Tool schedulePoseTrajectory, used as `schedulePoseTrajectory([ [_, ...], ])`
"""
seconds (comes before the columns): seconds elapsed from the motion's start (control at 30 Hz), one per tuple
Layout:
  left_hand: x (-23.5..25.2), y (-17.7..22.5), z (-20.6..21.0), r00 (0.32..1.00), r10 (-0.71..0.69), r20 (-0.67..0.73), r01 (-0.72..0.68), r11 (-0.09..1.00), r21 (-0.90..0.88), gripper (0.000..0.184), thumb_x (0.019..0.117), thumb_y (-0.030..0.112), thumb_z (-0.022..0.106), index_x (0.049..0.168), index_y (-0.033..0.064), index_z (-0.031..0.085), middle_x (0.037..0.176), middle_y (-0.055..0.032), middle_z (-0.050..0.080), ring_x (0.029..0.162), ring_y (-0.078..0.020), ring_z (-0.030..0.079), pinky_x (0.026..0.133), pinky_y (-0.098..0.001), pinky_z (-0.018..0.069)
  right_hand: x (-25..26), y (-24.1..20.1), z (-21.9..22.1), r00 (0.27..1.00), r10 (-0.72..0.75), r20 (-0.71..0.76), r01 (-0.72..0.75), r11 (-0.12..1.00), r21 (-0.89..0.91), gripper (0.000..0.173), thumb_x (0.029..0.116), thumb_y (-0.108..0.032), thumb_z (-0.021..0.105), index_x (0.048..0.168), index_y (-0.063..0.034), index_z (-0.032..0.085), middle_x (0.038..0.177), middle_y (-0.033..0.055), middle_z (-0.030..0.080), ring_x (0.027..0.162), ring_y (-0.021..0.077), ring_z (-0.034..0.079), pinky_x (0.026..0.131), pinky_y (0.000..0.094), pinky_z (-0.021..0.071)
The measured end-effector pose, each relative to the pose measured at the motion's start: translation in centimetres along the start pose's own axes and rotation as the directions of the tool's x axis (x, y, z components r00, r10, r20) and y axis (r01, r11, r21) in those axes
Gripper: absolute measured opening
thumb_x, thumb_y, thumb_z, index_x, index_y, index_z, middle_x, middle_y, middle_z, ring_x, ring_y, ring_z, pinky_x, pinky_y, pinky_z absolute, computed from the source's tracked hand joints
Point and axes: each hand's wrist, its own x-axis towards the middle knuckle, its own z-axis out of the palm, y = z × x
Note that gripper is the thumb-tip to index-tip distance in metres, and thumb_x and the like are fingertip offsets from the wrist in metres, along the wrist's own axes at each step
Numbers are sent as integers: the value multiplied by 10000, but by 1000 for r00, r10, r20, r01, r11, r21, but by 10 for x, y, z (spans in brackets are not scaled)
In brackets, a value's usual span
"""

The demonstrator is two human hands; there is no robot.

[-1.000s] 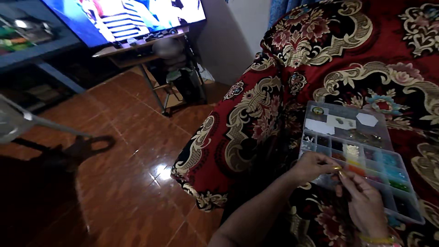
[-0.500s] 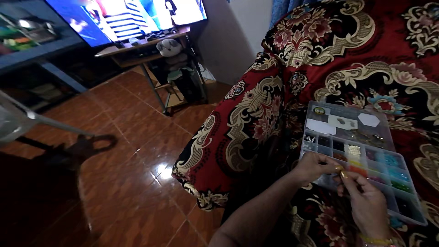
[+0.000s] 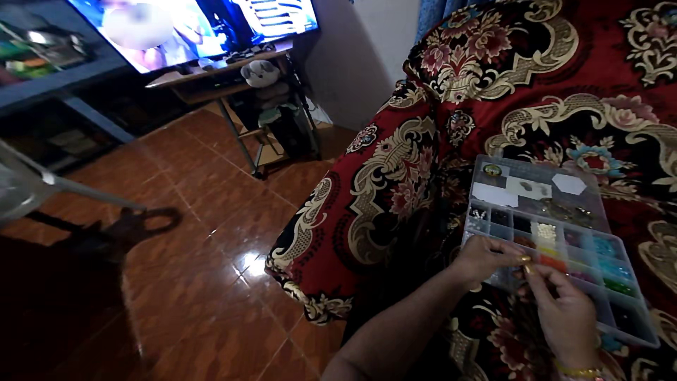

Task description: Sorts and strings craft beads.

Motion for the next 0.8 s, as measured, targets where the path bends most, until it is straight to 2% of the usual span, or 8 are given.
schedulePoseTrajectory([
  [0.2, 1, 1, 1, 998, 57, -8, -56, 996, 74, 88, 943, -5, 653, 989, -71, 691, 1119, -108, 683, 1028, -99, 622, 942, -301, 508, 0, -3, 0, 1000, -4, 11, 4, 1000, -25, 201, 979, -149, 578, 988, 14, 695, 804, -26, 702, 622, -35, 632, 575, 140, 550],
  [0.47, 0, 2, 2, 999, 53, -5, -53, 993, 102, 104, 961, 5, 621, 979, -65, 696, 1149, -110, 680, 1053, -100, 622, 963, -300, 503, 0, -4, -1, 999, -33, 19, 33, 999, -10, 210, 979, -137, 578, 1024, 18, 713, 813, -19, 718, 613, -17, 645, 565, 155, 565],
  [0.57, 0, 3, 2, 998, 60, 2, -60, 991, 116, 119, 975, 33, 615, 988, -44, 704, 1055, -63, 693, 970, -67, 633, 908, -274, 522, -1, -6, -1, 1000, -7, 11, 7, 1000, -2, 224, 974, -134, 568, 1049, 17, 716, 815, -10, 722, 598, 5, 642, 555, 175, 565],
  [0.63, -1, 6, 3, 999, 36, -9, -35, 996, 82, 133, 990, 53, 604, 1027, -37, 696, 965, -34, 689, 886, -63, 645, 852, -269, 546, -1, -8, -1, 1000, 1, 10, -1, 1000, 15, 225, 982, -116, 561, 1064, 27, 715, 821, 1, 723, 596, 16, 645, 558, 179, 570],
  [0.73, -2, 10, 2, 1000, -2, 12, 2, 1000, -10, 221, 1044, 73, 524, 1197, -57, 615, 1069, -86, 683, 902, -125, 690, 852, -315, 594, -1, -9, -1, 1000, 3, -2, -3, 999, 43, 215, 987, -97, 562, 1072, 25, 718, 839, 1, 730, 610, 22, 654, 564, 183, 576],
  [0.8, -2, 8, -1, 1000, -12, 11, 13, 997, -75, 213, 1062, 76, 486, 1202, -53, 583, 1102, -103, 685, 922, -157, 702, 857, -343, 602, -1, -11, 0, 1000, 11, -3, -10, 998, 66, 205, 988, -78, 565, 1081, 26, 716, 858, 3, 732, 621, 20, 656, 572, 178, 576],
])
